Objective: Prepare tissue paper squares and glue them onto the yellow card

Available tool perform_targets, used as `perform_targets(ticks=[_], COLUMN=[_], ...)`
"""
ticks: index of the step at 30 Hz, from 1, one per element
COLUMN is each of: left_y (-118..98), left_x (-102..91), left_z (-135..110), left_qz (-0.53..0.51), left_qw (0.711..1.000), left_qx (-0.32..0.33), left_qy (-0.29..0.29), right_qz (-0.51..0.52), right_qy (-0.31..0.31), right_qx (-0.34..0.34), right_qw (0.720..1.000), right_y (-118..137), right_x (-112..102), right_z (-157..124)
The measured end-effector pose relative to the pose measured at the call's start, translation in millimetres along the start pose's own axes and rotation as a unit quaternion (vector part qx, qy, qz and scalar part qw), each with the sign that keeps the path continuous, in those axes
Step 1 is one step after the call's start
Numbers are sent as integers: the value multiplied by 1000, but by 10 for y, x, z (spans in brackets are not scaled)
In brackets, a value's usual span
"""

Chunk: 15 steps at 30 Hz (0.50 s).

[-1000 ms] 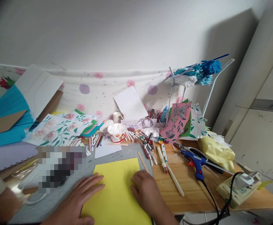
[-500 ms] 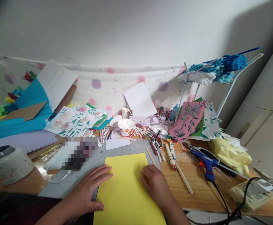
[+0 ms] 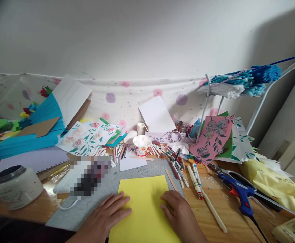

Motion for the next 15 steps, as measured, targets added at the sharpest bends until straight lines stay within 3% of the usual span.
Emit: perform_targets(ticks=[15], left_y=[-9], left_x=[-13], left_z=[-37], left_qz=[-22], left_qw=[999], left_qx=[-8], left_qy=[-23], right_qz=[-2], right_qy=[-13], right_qx=[-7], right_qw=[1000], right_y=[-3], right_x=[-26], right_z=[-50])
Point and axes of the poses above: each hand's wrist, its own z-axis towards the middle knuckle, its own x-axis out of the palm, y = z × x, the point moved 4 cm from there along z, towards the middle knuckle, and after that the axes turned 6 degrees about -y, right-handed, at the moved point
